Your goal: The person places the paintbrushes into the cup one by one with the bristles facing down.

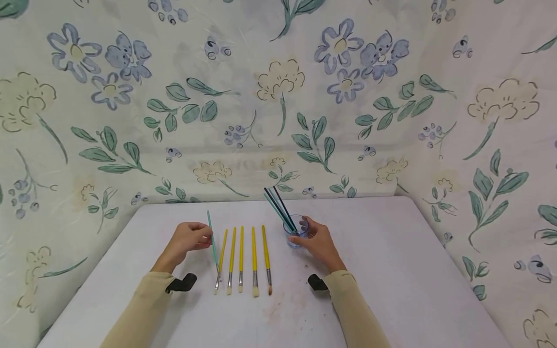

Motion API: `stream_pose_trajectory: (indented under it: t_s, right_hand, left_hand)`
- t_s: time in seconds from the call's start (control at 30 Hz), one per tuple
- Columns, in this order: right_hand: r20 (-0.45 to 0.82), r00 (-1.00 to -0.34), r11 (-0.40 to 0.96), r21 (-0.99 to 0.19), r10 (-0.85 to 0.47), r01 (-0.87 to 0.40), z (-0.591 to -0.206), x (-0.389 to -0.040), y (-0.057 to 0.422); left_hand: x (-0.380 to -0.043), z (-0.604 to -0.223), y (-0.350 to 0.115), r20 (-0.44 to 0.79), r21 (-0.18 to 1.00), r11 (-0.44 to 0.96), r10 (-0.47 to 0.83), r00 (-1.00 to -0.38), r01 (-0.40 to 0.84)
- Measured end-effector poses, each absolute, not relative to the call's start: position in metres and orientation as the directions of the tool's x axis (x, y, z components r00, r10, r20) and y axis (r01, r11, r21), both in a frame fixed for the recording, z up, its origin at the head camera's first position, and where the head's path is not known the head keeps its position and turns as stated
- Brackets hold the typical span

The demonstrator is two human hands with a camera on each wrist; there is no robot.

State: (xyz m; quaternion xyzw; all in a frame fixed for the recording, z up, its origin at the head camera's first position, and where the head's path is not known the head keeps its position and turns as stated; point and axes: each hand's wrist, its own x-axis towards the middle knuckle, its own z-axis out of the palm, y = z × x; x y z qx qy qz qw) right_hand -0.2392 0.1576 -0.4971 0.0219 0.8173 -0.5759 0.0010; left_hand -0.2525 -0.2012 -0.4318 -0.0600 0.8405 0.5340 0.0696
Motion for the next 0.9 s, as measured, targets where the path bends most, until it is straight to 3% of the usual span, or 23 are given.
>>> stream_pose_trajectory:
  t_s: [0.9]
  right_hand:
    - [-0.028, -0.999, 0.353, -0.935, 0.034, 0.038, -0.499, -0.241, 0.158]
  left_hand:
    - [-0.267, -0.405, -0.150, -0.076, 0.997, 0.011, -0.023, -0.997, -0.076]
